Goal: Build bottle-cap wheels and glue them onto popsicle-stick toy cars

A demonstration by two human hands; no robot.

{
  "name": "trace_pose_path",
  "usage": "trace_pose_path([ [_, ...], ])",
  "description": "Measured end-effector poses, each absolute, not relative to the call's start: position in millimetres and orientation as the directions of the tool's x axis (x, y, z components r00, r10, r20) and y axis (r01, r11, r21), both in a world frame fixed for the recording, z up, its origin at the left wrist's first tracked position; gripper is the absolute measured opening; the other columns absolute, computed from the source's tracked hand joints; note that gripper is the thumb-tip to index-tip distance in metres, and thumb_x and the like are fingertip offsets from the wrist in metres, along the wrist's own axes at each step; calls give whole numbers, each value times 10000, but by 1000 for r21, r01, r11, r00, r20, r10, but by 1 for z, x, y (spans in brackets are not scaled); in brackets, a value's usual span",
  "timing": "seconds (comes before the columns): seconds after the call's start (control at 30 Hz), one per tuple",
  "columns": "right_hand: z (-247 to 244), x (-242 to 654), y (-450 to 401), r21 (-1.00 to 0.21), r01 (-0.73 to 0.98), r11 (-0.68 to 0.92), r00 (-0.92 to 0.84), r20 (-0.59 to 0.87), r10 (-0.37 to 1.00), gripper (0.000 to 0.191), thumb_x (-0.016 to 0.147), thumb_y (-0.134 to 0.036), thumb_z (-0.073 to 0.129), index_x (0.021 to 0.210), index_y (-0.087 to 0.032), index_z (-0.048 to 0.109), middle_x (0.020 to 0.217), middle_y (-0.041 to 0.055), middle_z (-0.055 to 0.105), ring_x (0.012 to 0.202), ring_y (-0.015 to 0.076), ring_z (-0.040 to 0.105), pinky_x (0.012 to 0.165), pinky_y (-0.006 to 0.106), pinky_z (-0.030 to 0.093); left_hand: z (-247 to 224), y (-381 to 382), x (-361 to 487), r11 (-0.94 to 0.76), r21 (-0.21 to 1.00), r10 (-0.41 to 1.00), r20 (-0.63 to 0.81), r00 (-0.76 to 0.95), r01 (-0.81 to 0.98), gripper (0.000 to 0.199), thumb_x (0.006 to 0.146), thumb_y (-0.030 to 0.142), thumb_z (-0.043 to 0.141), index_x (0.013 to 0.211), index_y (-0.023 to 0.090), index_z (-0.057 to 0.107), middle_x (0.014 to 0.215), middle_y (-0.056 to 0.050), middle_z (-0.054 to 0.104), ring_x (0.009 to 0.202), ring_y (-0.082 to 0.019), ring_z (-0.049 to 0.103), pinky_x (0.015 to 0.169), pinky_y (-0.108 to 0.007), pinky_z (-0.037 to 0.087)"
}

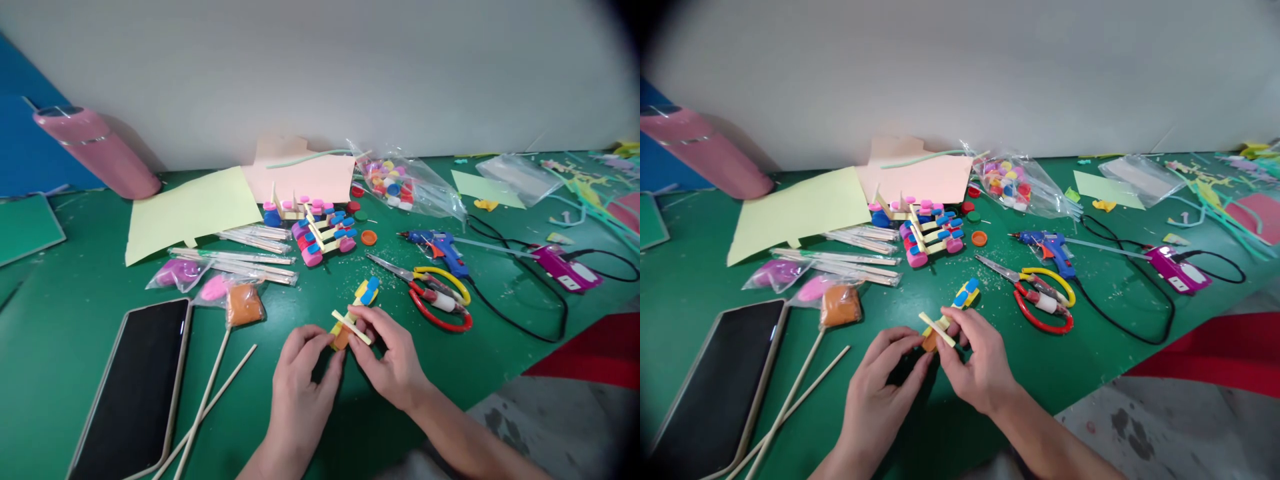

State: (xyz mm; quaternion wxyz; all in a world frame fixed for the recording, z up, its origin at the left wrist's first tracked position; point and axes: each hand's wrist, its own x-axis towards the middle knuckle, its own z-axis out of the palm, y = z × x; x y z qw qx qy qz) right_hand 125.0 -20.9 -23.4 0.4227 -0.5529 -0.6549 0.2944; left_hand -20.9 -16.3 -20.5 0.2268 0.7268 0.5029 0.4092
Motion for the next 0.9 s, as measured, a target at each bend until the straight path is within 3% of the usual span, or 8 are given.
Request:
trace_pose_path([
  [0.4, -19, 128, -16, -866, 402, 297, -111, 276, 955, 224, 811, -127, 501, 1001, -163, 614, 899, 69, 587, 816, 161, 576, 731, 272, 472, -28, -21, -18, -418, 702, 900, 405, 159, 576, 86, 739, 150, 598, 816, 169, 565, 806, -51, 598, 746, -161, 597, 663, -282, 501],
  [0.7, -18, 138, -26, -882, 430, 192, -61, 184, 981, 272, 800, -158, 520, 1068, -200, 540, 912, 40, 595, 798, 152, 567, 732, 266, 467, -27, -27, -17, -386, 696, 917, 364, 166, 606, 188, 712, 138, 583, 875, 191, 507, 764, -27, 598, 709, -171, 596, 625, -289, 502],
  [0.9, -20, 141, -42, -879, 452, 150, 22, 179, 984, 200, 744, -132, 549, 917, -211, 489, 841, 13, 554, 689, 129, 533, 658, 259, 467, -27, -28, -14, -345, 699, 937, 293, 188, 626, 238, 718, 170, 570, 937, 202, 483, 808, -37, 606, 729, -185, 597, 623, -314, 511],
])
